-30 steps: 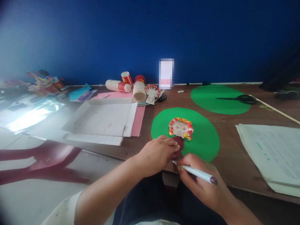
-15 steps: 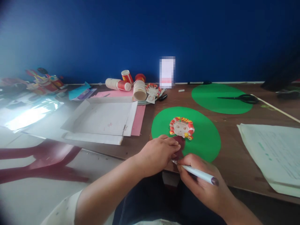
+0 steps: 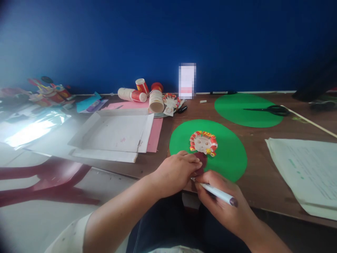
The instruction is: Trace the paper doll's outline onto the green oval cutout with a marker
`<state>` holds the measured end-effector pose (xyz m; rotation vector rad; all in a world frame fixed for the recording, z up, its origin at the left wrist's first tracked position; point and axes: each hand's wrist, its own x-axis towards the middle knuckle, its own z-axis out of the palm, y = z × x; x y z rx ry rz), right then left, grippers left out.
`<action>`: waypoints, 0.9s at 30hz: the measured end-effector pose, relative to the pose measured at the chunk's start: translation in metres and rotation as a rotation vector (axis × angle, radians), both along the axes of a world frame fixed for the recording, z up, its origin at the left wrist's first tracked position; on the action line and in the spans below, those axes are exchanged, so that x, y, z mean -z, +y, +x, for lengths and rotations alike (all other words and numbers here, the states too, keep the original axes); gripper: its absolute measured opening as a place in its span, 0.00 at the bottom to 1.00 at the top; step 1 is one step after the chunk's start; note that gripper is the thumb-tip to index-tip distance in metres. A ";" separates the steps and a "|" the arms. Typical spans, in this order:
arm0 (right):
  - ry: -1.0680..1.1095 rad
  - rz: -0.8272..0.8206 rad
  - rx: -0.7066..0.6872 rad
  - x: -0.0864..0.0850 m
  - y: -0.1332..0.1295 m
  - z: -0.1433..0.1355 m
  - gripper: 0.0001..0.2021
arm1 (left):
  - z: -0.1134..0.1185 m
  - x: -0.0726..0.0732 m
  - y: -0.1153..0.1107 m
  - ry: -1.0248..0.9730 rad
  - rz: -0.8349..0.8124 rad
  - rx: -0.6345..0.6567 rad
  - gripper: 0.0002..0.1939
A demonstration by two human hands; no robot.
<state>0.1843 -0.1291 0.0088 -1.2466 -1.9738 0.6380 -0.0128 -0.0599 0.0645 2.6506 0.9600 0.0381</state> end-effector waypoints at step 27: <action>-0.039 0.076 0.022 0.000 -0.001 0.003 0.06 | 0.000 0.004 0.001 0.002 -0.002 -0.006 0.10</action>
